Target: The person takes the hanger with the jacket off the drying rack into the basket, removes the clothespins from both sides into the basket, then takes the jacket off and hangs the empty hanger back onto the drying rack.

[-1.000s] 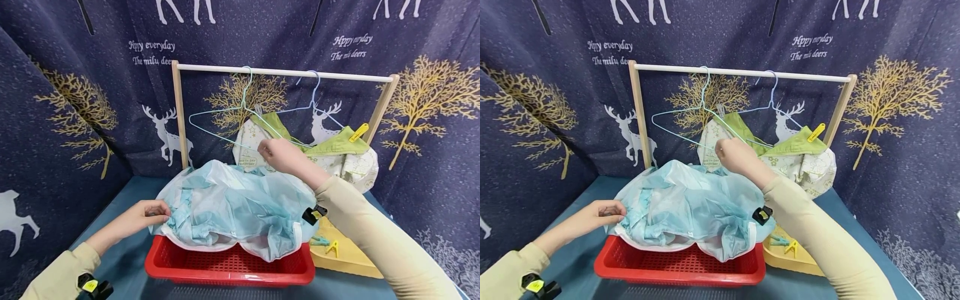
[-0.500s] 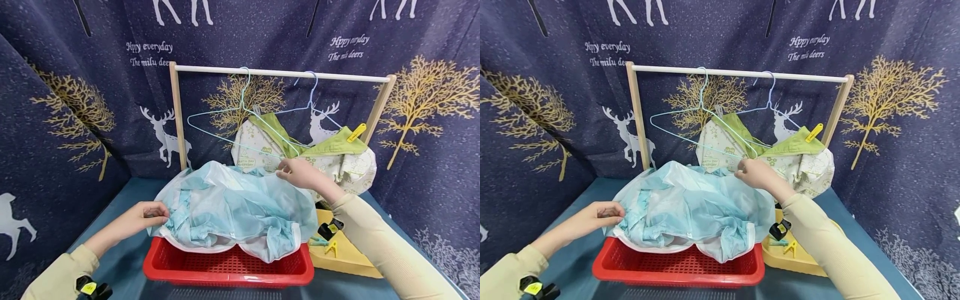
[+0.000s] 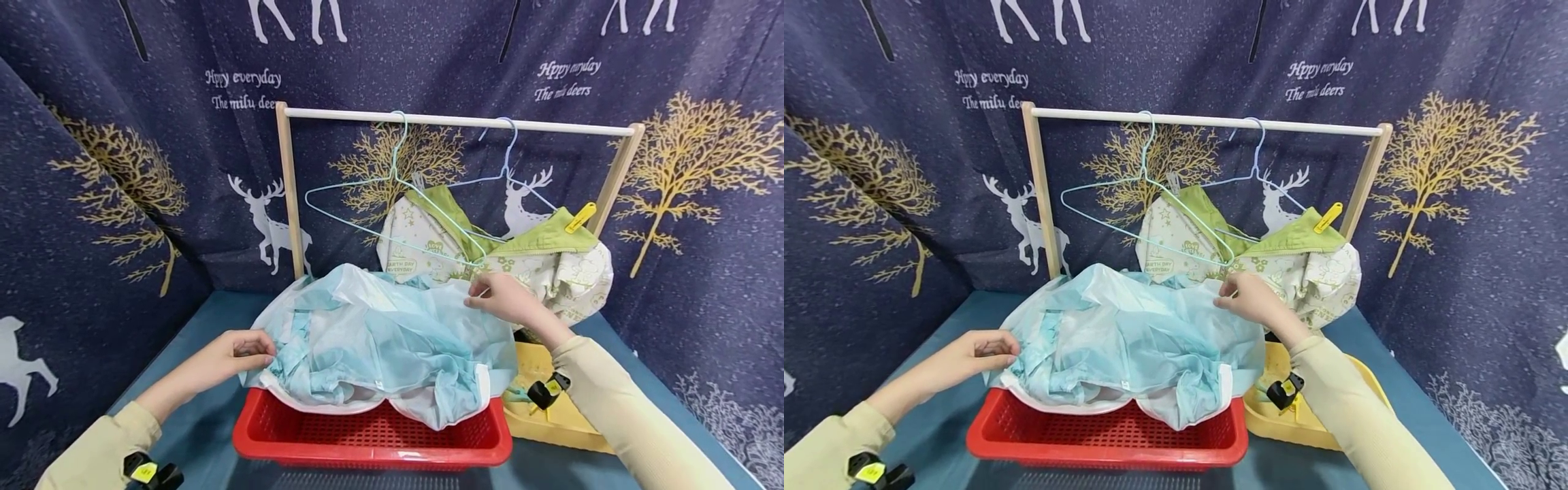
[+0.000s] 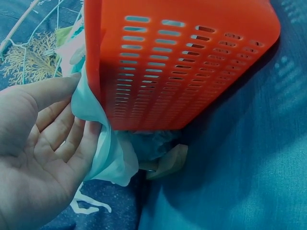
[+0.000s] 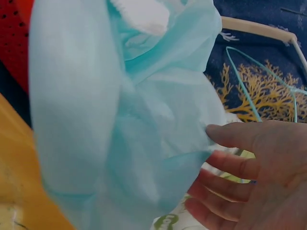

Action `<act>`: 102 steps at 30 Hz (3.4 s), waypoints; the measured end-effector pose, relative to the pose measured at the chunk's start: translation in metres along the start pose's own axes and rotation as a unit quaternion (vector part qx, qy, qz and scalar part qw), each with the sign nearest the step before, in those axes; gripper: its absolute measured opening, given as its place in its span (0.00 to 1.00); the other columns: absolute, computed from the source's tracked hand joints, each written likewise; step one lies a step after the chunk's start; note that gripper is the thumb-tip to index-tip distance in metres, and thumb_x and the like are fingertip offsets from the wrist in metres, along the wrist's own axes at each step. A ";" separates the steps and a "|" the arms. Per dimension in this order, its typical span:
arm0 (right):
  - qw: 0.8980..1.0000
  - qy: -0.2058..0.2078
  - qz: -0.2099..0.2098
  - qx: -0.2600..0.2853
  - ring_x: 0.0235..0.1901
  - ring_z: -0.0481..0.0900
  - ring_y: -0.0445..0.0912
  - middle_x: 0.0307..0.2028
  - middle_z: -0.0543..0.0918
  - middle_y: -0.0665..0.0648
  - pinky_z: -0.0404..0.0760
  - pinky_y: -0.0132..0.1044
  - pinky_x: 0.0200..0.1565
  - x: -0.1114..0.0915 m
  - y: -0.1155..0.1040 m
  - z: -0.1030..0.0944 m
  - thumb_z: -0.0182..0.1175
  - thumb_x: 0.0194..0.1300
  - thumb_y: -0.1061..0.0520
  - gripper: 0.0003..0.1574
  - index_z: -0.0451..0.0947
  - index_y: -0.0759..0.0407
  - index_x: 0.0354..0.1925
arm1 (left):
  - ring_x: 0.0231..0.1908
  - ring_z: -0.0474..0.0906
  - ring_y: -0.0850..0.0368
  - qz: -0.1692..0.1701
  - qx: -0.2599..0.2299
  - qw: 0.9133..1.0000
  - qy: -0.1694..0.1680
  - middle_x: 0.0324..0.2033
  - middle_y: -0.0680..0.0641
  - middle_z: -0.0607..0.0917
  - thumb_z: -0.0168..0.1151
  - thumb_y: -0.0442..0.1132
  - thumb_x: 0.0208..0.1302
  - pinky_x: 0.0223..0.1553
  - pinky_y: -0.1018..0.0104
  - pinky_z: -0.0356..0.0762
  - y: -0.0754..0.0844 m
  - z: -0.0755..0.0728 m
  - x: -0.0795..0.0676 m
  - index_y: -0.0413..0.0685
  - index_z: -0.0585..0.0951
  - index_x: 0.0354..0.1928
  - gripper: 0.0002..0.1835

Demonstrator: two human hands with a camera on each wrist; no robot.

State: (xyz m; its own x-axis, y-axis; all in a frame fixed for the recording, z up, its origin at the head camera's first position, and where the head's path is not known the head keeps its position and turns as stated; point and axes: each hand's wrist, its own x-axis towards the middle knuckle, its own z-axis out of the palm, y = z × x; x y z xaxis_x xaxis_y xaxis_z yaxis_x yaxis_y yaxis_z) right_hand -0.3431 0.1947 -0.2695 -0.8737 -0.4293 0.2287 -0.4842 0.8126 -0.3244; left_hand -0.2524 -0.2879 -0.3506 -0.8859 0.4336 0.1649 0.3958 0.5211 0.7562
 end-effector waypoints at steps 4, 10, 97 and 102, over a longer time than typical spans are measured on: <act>1.000 0.012 0.007 0.024 0.34 0.82 0.47 0.32 0.85 0.57 0.78 0.40 0.38 -0.001 0.007 0.002 0.63 0.66 0.56 0.08 0.80 0.59 0.32 | 0.36 0.79 0.68 -0.007 0.000 1.000 0.000 0.36 0.52 0.84 0.60 0.41 0.70 0.37 0.70 0.77 0.000 0.000 -0.001 0.43 0.80 0.43 0.09; 0.999 0.018 0.025 0.045 0.35 0.82 0.47 0.32 0.85 0.57 0.78 0.40 0.39 0.001 0.014 0.005 0.61 0.67 0.58 0.07 0.79 0.60 0.32 | 0.37 0.79 0.68 -0.011 0.003 1.000 0.003 0.37 0.51 0.84 0.60 0.41 0.70 0.38 0.70 0.77 0.000 0.000 -0.002 0.43 0.80 0.43 0.09; 0.955 -0.046 0.027 0.292 0.37 0.74 0.42 0.31 0.79 0.47 0.71 0.34 0.44 0.019 -0.078 0.028 0.61 0.64 0.61 0.04 0.79 0.61 0.32 | 0.37 0.80 0.68 -0.002 -0.006 1.000 0.014 0.37 0.52 0.84 0.60 0.42 0.70 0.39 0.70 0.77 -0.002 0.003 -0.003 0.43 0.80 0.43 0.09; 0.956 -0.087 0.005 0.279 0.39 0.74 0.43 0.34 0.80 0.50 0.72 0.35 0.43 0.017 -0.097 0.035 0.61 0.65 0.60 0.04 0.79 0.59 0.33 | 0.37 0.80 0.67 0.002 -0.007 1.000 0.012 0.37 0.53 0.84 0.60 0.42 0.70 0.39 0.70 0.77 -0.003 0.003 -0.003 0.43 0.80 0.42 0.09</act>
State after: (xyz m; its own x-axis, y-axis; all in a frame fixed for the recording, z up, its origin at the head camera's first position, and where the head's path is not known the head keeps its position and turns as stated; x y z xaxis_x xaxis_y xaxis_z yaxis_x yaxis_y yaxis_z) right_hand -0.3123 0.0949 -0.2668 -0.8494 -0.5211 0.0833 -0.3830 0.5002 -0.7766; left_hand -0.2503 -0.2887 -0.3555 -0.8900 0.4178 0.1828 0.3958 0.5085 0.7647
